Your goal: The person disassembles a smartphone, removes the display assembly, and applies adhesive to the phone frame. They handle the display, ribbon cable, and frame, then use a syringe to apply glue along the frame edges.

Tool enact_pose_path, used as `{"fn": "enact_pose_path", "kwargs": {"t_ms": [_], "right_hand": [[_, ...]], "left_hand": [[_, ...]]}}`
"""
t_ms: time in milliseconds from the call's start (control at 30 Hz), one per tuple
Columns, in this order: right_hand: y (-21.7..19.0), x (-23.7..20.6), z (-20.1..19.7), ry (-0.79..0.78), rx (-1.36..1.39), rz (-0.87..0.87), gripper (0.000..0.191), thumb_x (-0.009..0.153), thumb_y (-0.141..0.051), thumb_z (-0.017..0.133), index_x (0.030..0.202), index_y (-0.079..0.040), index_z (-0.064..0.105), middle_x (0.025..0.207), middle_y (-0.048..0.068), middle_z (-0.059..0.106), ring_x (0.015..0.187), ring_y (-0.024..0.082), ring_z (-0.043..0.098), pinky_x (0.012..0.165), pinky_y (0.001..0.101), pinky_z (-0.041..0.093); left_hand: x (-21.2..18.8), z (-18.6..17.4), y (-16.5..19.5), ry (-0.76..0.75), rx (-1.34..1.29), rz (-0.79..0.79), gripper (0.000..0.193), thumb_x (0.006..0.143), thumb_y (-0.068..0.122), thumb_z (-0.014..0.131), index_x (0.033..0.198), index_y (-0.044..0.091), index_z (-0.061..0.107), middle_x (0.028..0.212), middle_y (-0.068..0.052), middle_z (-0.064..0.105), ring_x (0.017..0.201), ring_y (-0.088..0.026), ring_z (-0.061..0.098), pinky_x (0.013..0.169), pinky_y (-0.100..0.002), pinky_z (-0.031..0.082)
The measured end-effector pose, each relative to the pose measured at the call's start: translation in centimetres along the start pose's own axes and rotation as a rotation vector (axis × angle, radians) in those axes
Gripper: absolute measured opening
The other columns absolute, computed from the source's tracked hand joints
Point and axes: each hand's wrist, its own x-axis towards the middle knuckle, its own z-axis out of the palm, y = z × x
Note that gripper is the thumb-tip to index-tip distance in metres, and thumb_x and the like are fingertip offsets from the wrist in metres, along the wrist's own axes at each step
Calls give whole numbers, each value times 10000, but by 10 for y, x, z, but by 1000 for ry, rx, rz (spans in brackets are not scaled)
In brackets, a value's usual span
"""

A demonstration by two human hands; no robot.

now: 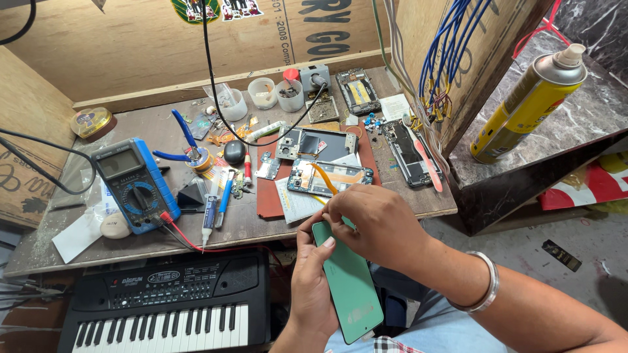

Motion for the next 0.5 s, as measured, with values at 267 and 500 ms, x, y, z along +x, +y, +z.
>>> {"fn": "enact_pose_path", "kwargs": {"t_ms": [267,500], "right_hand": [[-5,4,0,-37,14,84,201,737,-85,763,889,-81,631,781,41,682,746,263,692,653,405,536],[-6,5,4,-28,11,96,191,755,-99,759,876,-83,612,766,39,670,739,254,687,652,403,532]], "left_hand": [[1,4,3,39,42,-17,457,933,88,471,1376,174,403,1272,-128,560,1074,-213,669,853,-410,623],[0,5,5,51,46,-29,471,922,67,455,1376,182,399,1275,-148,561,1080,-221,672,857,-408,624]]}}
